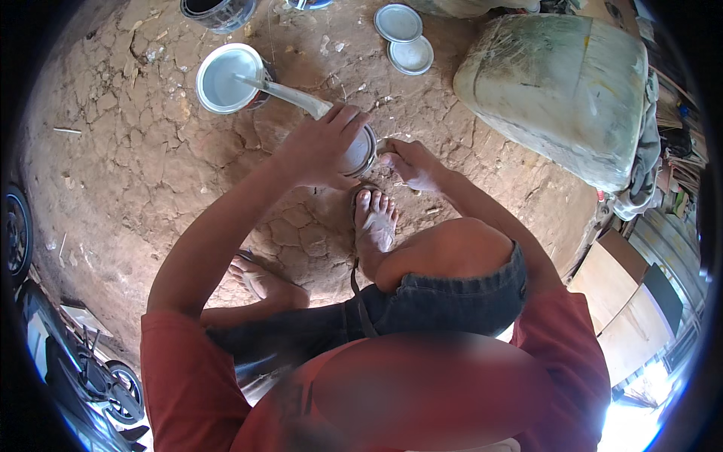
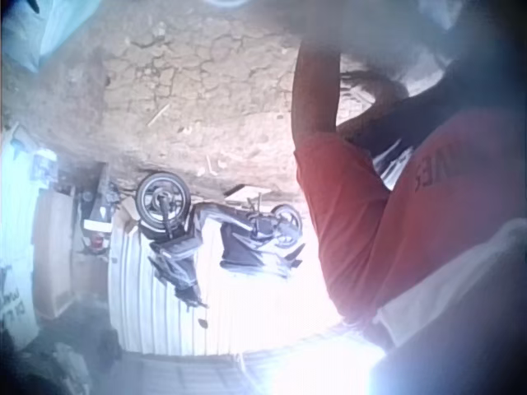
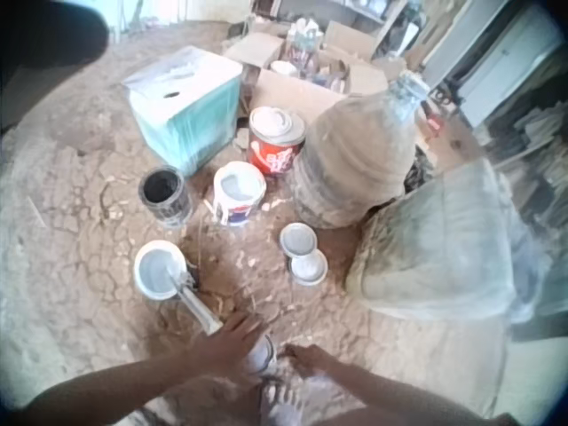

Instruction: The person mixes paint in small containers by pouring from a larger tin and stirring with a wooden stick.

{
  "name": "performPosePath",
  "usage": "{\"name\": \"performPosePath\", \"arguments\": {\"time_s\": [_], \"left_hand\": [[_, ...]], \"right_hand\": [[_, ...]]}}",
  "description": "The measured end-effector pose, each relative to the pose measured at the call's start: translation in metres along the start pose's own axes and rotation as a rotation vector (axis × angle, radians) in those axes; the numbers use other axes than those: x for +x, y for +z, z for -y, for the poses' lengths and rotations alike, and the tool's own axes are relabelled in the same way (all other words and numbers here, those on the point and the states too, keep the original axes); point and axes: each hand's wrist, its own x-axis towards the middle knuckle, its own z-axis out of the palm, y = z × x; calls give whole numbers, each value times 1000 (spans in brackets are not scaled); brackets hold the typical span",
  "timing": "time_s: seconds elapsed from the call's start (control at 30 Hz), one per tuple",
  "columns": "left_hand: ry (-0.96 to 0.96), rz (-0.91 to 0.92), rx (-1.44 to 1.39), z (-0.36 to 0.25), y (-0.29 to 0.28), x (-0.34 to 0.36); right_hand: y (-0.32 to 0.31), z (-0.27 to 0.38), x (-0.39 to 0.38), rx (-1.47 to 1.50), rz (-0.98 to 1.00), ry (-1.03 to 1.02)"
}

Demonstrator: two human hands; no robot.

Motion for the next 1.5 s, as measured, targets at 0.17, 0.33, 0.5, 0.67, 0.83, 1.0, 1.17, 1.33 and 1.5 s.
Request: {"name": "performPosePath", "arguments": {"time_s": [0.17, 0.33, 0.5, 0.67, 0.83, 1.0, 1.17, 1.33, 1.5], "left_hand": [[33, -9, 6, 0, -4, 0], [61, -42, 78, 1, 3, 0], [43, -96, 148, 3, 6, 0], [9, 57, 17, 3, -7, 1], [8, 75, 23, 6, -4, 0], [27, -60, 102, -1, 1, -7], [-277, -277, 147, -36, 21, -12], [-316, -340, 93, -36, 30, -10], [-307, -311, 97, -33, 30, -9]], "right_hand": [[1, 16, -6, 40, -22, 123], [-6, 54, -14, -114, -48, 283], [-7, 54, -12, -141, -78, 255], [-4, 17, 8, -188, 64, -9], [8, 19, -19, 401, -145, 179], [13, 18, -41, 435, -172, 289], [-2, 54, -38, 213, -121, 322], [-2, 57, -36, 132, -128, 306], [-10, 65, -34, 36, -55, 323]]}}
